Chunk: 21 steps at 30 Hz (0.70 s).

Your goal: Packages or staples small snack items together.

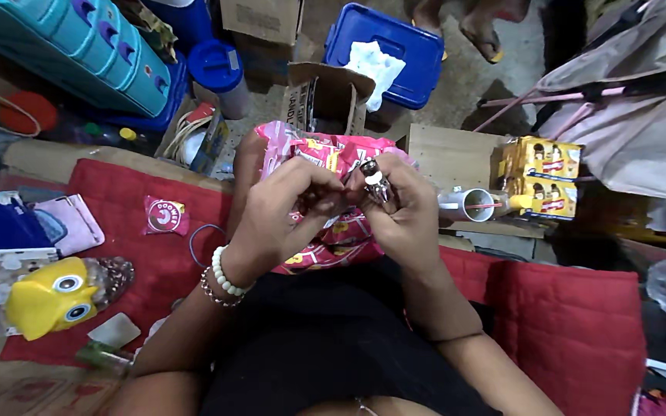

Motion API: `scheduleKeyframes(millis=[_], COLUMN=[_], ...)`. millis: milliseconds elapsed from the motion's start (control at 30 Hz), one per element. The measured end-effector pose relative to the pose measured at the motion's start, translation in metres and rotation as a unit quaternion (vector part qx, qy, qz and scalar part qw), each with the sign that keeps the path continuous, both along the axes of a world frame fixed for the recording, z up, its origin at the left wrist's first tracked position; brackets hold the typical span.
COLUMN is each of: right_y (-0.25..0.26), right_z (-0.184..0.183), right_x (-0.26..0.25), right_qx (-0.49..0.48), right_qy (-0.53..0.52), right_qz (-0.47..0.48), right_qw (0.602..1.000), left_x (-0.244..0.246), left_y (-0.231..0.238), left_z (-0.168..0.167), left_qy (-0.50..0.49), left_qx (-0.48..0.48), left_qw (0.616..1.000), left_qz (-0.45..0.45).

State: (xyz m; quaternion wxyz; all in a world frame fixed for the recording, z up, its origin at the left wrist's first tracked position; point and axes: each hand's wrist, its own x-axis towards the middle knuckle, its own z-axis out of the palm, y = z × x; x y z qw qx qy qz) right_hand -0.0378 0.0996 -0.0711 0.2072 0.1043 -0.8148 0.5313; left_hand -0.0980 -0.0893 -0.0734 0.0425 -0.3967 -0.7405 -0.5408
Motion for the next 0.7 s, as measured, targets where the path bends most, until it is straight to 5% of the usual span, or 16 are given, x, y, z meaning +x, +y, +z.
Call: scheduleKeyframes(millis=[367,700], right_y=[0.005,0.050], right_z=[-0.005,0.000], right_x=[-0.002,0.007], right_qx=[-0.043,0.306], right_qy=[0.002,-0.024], right_qz=[-0.006,-0.058], right_qw=[0.999,0.950], left_x=[0.003,0.004], left_y=[0.002,-0.002], left_z=[0.007,0.013], left_qy=[-0.061,-0.059], left_qx=[-0.025,-0.011], left_qw=[0.997,0.998], left_qz=[0.048,0.027])
